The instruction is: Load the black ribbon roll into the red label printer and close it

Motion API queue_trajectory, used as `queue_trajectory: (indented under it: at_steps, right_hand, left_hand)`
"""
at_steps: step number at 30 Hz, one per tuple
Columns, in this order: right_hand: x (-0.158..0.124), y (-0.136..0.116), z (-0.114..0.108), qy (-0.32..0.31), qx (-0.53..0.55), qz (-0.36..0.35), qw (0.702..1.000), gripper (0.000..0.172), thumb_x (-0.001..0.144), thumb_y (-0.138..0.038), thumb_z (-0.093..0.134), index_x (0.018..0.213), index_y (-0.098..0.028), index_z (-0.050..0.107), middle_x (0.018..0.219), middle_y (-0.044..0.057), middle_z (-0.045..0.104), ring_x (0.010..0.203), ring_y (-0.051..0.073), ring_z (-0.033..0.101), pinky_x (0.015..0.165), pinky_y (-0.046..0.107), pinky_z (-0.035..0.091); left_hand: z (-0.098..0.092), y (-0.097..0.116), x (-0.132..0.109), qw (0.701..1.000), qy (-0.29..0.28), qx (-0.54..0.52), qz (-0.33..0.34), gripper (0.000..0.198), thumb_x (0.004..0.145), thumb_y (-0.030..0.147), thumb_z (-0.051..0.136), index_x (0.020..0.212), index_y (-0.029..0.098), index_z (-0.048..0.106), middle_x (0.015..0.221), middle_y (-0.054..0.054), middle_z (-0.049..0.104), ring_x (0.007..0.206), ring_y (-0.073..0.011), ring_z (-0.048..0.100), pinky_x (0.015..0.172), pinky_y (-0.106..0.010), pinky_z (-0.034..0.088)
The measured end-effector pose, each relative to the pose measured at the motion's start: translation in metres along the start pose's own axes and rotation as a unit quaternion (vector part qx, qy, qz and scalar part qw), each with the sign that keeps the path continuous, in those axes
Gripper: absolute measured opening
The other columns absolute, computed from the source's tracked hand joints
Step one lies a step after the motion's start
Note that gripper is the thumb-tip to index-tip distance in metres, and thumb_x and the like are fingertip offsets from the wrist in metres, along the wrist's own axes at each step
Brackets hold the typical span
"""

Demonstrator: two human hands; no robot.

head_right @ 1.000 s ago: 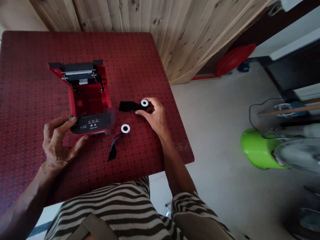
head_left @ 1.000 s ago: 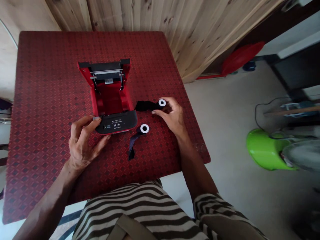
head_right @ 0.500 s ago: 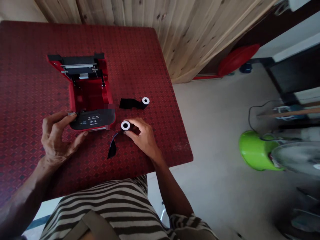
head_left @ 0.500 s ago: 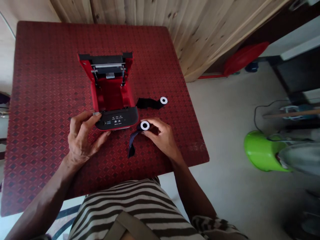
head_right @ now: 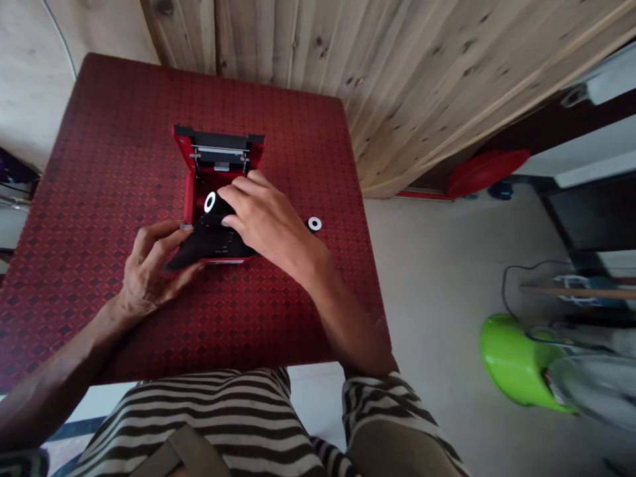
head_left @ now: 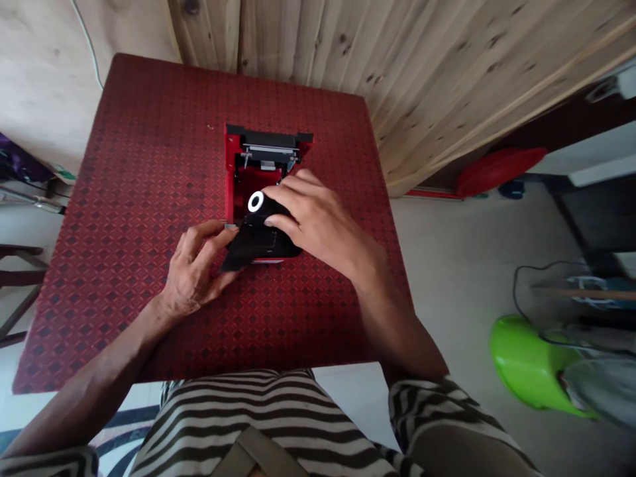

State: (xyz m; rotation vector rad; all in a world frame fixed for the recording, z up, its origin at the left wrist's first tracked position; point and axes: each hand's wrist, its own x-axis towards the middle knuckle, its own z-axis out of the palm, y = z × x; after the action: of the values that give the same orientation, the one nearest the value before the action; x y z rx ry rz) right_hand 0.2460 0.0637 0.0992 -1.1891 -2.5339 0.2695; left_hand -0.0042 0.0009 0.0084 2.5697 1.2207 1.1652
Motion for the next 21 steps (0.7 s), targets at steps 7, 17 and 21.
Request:
queue_trajectory:
  at_steps: [7,17,21]
  right_hand:
    - [0.031,-0.012,0.018,-0.131,-0.117,0.064,0.982,0.037,0.102,0.002,0.043,0.112,-0.011,0.076,0.108,0.015,0.077,0.113,0.027,0.066,0.091,0.036,0.051]
    - [0.05,-0.001,0.021,-0.207,-0.081,0.115,0.968,0.026,0.101,-0.007,0.056,0.11,-0.014,0.08,0.114,0.016,0.078,0.104,0.027,0.071,0.09,0.038,0.051]
    - [0.038,0.003,0.018,-0.165,-0.02,0.089,0.982,0.033,0.098,0.001,0.05,0.109,-0.013,0.078,0.11,0.015,0.08,0.109,0.027,0.072,0.098,0.04,0.054]
  left_hand:
    - [0.0,0.002,-0.002,1.0,-0.011,-0.005,-0.012,0.063,0.098,0.033,0.075,0.154,0.022,0.049,0.137,-0.016,0.062,0.124,-0.0275,0.067,0.102,-0.041,0.061]
    - [0.001,0.003,-0.001,1.0,-0.006,-0.007,-0.013,0.065,0.096,0.032,0.079,0.153,0.021,0.051,0.136,-0.017,0.063,0.123,-0.0279,0.067,0.102,-0.041,0.061]
    - [0.0,0.003,0.001,1.0,-0.009,-0.002,-0.012,0.065,0.097,0.032,0.077,0.154,0.022,0.05,0.138,-0.017,0.063,0.124,-0.0275,0.067,0.101,-0.04,0.061]
